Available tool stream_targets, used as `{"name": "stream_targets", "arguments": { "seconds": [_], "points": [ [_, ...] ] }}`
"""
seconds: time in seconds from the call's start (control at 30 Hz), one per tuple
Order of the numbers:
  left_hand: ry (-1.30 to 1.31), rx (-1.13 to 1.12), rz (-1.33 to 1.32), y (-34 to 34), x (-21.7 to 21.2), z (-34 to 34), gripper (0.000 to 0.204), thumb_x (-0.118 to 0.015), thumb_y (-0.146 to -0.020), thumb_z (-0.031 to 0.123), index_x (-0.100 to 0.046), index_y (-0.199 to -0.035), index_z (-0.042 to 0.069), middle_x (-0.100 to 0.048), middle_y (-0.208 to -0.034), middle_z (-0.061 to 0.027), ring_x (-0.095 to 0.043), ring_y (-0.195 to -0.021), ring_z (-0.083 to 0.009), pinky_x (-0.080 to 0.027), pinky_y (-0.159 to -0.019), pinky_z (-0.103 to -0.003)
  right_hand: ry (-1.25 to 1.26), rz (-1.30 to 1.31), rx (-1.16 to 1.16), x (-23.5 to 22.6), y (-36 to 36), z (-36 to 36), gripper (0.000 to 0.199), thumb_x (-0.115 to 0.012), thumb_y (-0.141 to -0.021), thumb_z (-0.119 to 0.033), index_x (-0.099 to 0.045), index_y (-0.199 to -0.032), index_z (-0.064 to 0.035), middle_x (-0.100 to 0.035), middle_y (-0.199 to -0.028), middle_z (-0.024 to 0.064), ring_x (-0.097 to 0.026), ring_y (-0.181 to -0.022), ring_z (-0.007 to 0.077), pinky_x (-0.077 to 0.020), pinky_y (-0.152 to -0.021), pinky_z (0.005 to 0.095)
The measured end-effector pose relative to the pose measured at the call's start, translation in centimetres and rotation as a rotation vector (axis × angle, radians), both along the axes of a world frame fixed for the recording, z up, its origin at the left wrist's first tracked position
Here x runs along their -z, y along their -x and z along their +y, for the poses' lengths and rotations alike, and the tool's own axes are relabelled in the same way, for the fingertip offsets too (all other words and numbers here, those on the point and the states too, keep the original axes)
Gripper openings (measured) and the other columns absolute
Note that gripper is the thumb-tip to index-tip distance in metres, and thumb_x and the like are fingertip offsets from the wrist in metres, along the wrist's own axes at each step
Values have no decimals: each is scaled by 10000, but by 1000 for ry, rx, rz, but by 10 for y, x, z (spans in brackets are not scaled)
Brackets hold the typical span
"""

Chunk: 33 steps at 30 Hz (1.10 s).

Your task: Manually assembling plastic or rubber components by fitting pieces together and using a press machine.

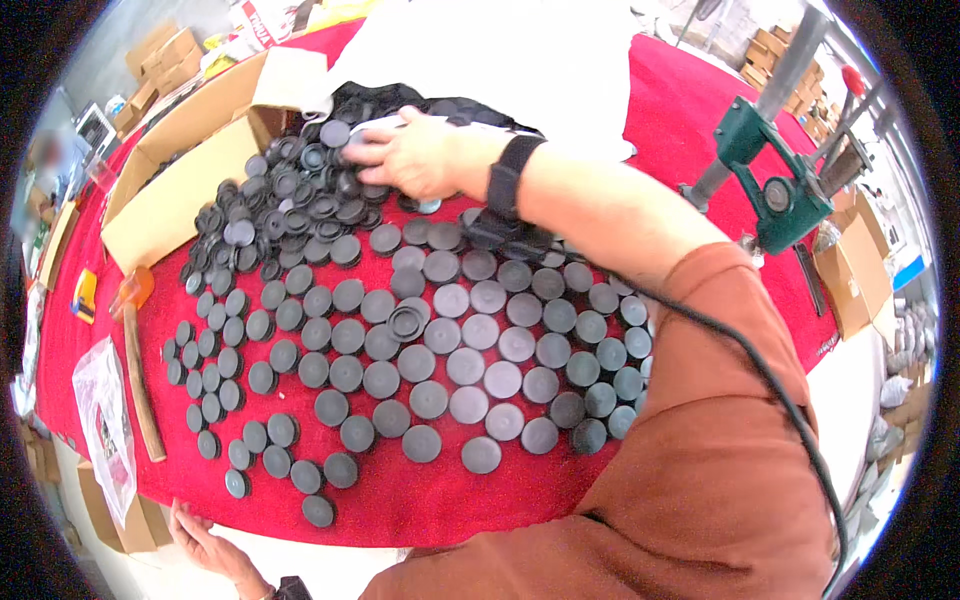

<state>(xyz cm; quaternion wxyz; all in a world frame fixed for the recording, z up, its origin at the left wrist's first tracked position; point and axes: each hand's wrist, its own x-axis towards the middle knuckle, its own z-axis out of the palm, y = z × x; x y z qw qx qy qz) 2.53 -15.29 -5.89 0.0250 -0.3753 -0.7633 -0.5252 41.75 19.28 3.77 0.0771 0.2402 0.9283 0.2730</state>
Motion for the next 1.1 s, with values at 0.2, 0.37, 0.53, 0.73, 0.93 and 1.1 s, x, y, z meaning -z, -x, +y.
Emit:
{"name": "stream_targets", "arguments": {
  "seconds": [0.2, 0.37, 0.53, 0.73, 0.93, 1.1],
  "points": [
    [-69, -90, -144, -7, 2, 4, 305, -357, -967, 204, -537, -1093, -8, -538, -1030, -81, -506, -912, -144, -390, -781, -252, -23, 116, -180, -12, 35, -6, 479, -527, -841, -231, -390, -1296, -165, -379, -1344, 74, -391, -1206, 197, -370, -860, 354],
    [-84, -58, -6, -9, 5, 13, 277, -372, -960, 161, -538, -1081, -24, -521, -1030, -102, -486, -963, -172, -368, -856, -292, 22, 88, -341, 4, 74, -5, 471, -501, -863, -247, -364, -1311, -205, -329, -1384, 60, -384, -1220, 182, -356, -877, 363],
    [-19, 41, 288, -11, -3, 22, 214, -428, -925, 94, -561, -1045, -22, -496, -1006, -112, -461, -980, -210, -376, -844, -319, 4, -3, -237, 15, 77, 13, 575, -531, -765, -134, -380, -1307, -254, -308, -1400, 46, -314, -1277, 195, -310, -914, 441],
    [44, 133, 255, -12, -4, 31, 192, -450, -909, 68, -570, -1031, -18, -497, -1014, -108, -468, -981, -215, -376, -853, -323, -87, -4, -80, 5, 70, 4, 425, -542, -740, -153, -539, -1164, -185, -409, -1287, 62, -370, -1220, 189, -309, -906, 440],
    [35, 154, 268, -11, -3, 29, 164, -464, -896, 49, -576, -995, -17, -509, -1004, -108, -485, -951, -215, -388, -843, -328, 214, 324, -168, 12, 107, -22, 104, -583, -763, -245, -602, -800, -150, -555, -736, 5, -577, -766, 197, -394, -689, 347],
    [72, 192, 273, -12, -4, 30, 144, -469, -889, 39, -578, -962, -20, -511, -994, -111, -485, -950, -217, -390, -840, -329, 272, 306, -294, 13, 148, -18, 140, -623, -699, -224, -668, -826, -185, -633, -786, 35, -619, -784, 248, -417, -648, 425]
  ]
}}
